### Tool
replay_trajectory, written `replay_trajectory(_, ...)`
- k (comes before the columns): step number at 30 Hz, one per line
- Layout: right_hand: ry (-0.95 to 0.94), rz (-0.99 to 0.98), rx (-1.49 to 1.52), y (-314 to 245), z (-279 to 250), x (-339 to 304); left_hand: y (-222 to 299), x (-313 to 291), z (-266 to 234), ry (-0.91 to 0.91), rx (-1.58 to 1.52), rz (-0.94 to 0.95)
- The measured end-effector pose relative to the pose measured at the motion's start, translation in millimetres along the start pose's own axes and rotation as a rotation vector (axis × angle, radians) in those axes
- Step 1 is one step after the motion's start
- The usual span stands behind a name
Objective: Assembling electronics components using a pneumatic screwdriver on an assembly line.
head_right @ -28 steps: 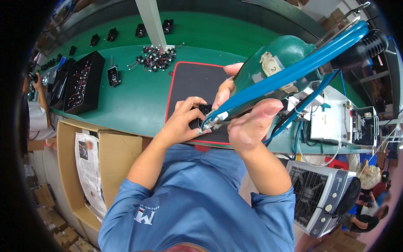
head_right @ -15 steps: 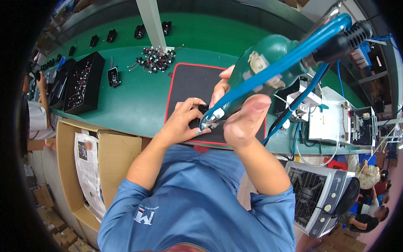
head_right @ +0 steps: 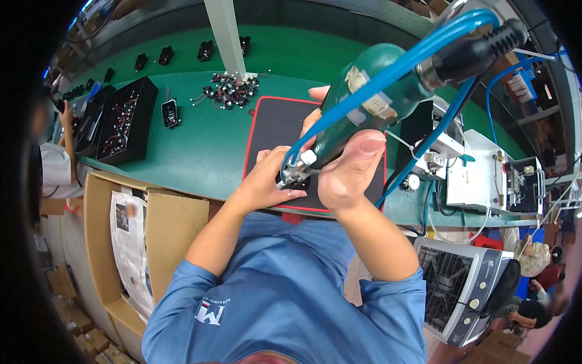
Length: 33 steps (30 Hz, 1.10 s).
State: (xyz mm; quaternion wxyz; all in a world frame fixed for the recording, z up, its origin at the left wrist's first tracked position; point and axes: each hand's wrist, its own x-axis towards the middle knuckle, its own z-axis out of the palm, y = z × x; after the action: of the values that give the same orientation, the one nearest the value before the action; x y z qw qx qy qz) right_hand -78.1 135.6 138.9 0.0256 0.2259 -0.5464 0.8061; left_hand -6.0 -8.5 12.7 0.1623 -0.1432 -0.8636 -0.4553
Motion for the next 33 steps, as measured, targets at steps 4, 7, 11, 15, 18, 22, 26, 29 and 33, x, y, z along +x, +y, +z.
replay_trajectory(4, 0.005, -0.022, -0.002, 4.8, -0.3, -3.2, -1.1, -1.0, 0.5, -0.017, 0.004, -0.006)
replay_trajectory(7, -0.007, -0.019, -0.007, 6.1, -1.4, -4.6, -1.4, -2.1, 0.9, -0.021, -0.004, -0.009)
replay_trajectory(11, -0.018, -0.012, -0.038, 7.5, -2.1, -6.7, -2.9, -2.7, 1.7, -0.006, -0.001, 0.003)
replay_trajectory(15, -0.052, -0.005, 0.067, 20.1, -6.7, -8.5, -2.4, -2.4, -1.0, -0.023, -0.009, -0.041)
replay_trajectory(18, -0.097, -0.012, 0.090, 29.3, -10.0, -7.5, -2.3, 1.1, -2.3, -0.011, -0.016, -0.044)
replay_trajectory(22, -0.058, 0.014, 0.011, 2.9, -4.7, 18.4, -3.4, 4.0, -3.0, -0.103, 0.024, -0.047)
replay_trajectory(26, -0.178, -0.184, 0.155, -69.5, -7.5, 50.0, -7.5, 25.0, -25.3, -0.100, 0.112, 0.007)
replay_trajectory(29, -0.095, -0.245, -0.037, -81.4, -19.4, 48.1, -30.8, 90.8, -48.5, -0.113, 0.307, 0.021)
replay_trajectory(33, -0.042, -0.185, -0.168, -49.7, -44.2, 33.0, -111.5, 193.0, -69.6, -0.105, 0.403, -0.117)
